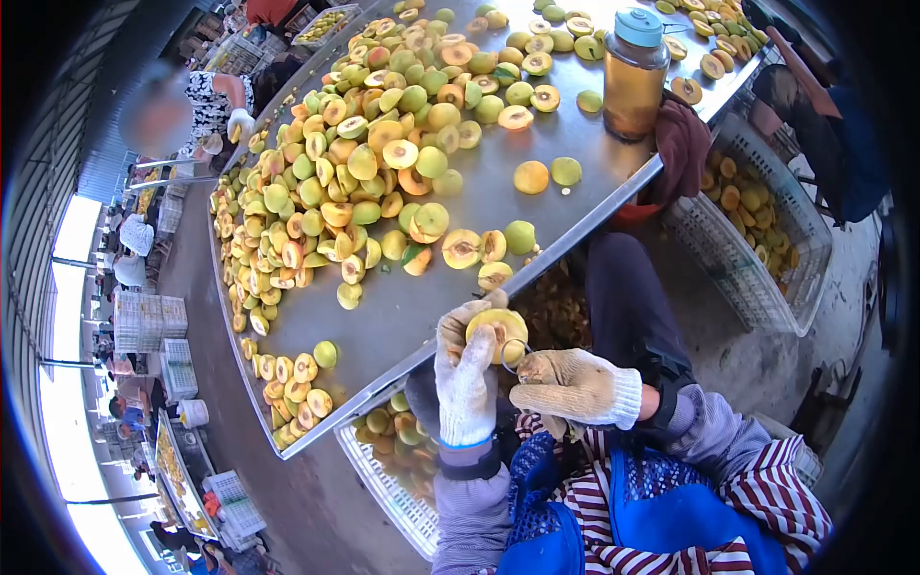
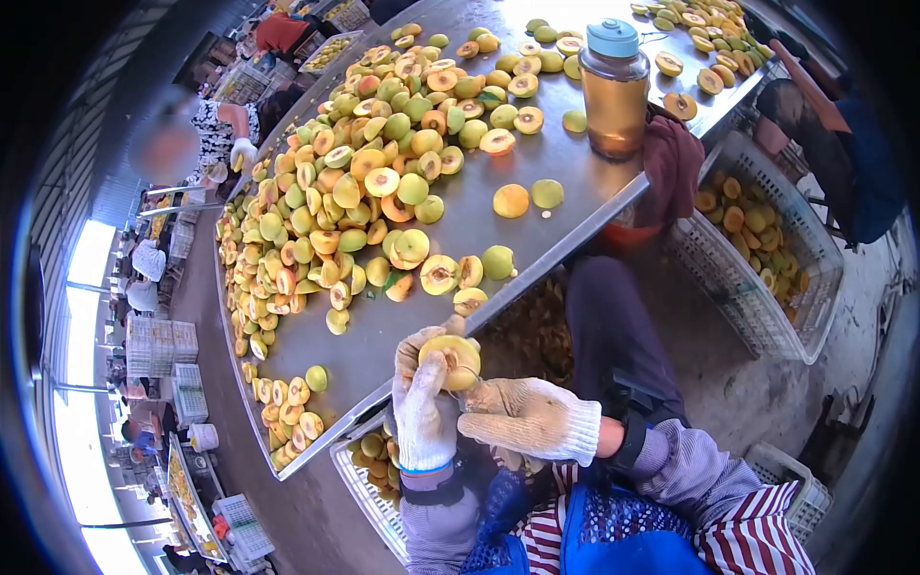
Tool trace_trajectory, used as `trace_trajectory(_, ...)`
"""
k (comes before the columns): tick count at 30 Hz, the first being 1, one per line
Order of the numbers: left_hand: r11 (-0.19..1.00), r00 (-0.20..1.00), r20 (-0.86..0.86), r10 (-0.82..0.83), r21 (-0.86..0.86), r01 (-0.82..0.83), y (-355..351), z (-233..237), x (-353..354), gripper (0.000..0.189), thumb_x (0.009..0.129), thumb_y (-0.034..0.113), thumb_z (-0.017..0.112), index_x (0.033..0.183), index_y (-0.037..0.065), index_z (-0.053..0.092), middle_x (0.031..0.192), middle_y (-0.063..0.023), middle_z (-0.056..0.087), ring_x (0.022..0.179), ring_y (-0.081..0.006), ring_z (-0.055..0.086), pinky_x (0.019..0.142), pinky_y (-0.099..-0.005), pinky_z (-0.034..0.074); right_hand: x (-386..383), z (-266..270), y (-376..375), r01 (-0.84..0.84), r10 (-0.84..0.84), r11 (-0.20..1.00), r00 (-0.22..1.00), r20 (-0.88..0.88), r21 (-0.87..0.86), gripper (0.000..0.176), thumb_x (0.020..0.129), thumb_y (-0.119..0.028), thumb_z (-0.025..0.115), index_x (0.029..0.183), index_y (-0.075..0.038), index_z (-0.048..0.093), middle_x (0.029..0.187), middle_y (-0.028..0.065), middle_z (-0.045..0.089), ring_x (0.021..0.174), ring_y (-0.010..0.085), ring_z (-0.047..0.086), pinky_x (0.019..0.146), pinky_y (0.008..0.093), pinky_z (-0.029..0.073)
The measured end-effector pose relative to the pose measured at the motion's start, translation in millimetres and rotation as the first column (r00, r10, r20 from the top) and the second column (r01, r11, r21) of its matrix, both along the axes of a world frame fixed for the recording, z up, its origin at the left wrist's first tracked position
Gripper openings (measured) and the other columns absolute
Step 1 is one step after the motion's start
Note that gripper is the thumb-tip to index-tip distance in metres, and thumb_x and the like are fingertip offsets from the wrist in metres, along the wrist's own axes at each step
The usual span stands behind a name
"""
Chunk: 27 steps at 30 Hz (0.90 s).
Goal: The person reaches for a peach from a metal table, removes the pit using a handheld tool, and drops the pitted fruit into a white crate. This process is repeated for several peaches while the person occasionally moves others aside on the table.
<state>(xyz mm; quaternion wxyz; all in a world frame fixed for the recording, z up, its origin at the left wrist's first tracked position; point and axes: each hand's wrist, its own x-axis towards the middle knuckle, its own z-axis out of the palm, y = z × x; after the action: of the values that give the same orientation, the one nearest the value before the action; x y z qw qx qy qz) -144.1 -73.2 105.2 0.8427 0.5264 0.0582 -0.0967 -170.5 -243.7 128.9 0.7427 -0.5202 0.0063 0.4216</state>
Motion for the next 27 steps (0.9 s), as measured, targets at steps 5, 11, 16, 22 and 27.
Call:
trace_trajectory(5,0.955,0.998,-0.013,-0.067,-0.289,0.06,-7,9,-19,0.058,0.095,0.032,0.061,0.141,0.001,0.043,0.138,-0.0198,0.052,0.122,-0.0289,0.054,0.105,-0.0404,0.043,-4,1,-5,0.034,-0.035,0.999,0.999,0.019,0.024,0.029,0.094,-0.036,0.065,0.099,-0.008,0.059,0.065,-0.0001,0.061,0.051,0.0072,0.059,0.041,0.0207,0.043)
trace_trajectory(11,0.999,0.988,0.149,-0.03,-0.018,0.033,-11,11,-27,0.068,0.096,0.049,0.054,0.141,-0.001,0.041,0.138,-0.0202,0.051,0.125,-0.0297,0.053,0.105,-0.0403,0.044,-7,5,-8,-0.009,0.011,0.999,0.999,0.047,-0.04,0.031,0.095,-0.038,0.064,0.094,-0.007,0.06,0.06,0.0001,0.06,0.047,0.0074,0.057,0.042,0.0201,0.044)
trace_trajectory(16,0.997,0.996,0.071,0.051,-0.061,-0.047,-12,13,-27,0.062,0.097,0.05,0.053,0.132,-0.001,0.048,0.129,-0.0197,0.057,0.116,-0.0278,0.058,0.098,-0.0386,0.048,-10,6,-7,-0.026,0.029,0.999,0.997,0.076,-0.034,0.029,0.095,-0.036,0.064,0.089,-0.008,0.057,0.062,-0.001,0.059,0.049,0.0071,0.057,0.043,0.0201,0.044)
trace_trajectory(22,0.99,0.985,0.113,0.132,0.042,-0.138,-22,16,-31,0.055,0.1,0.048,0.046,0.124,-0.001,0.053,0.128,-0.0195,0.058,0.11,-0.026,0.06,0.092,-0.0362,0.05,-17,-3,-3,-0.005,0.012,0.998,0.992,0.123,-0.055,0.029,0.095,-0.038,0.064,0.095,-0.009,0.059,0.061,-0.0012,0.058,0.048,0.0074,0.056,0.043,0.0209,0.045)
trace_trajectory(27,0.97,0.966,0.164,0.197,0.107,-0.216,-34,23,-37,0.05,0.103,0.043,0.041,0.123,-0.001,0.053,0.126,-0.02,0.058,0.108,-0.0261,0.06,0.091,-0.0368,0.05,-19,-3,-2,-0.026,0.033,0.997,0.995,0.098,-0.072,0.035,0.095,-0.042,0.062,0.1,-0.008,0.06,0.06,-0.0001,0.058,0.047,0.0077,0.055,0.043,0.0216,0.045)
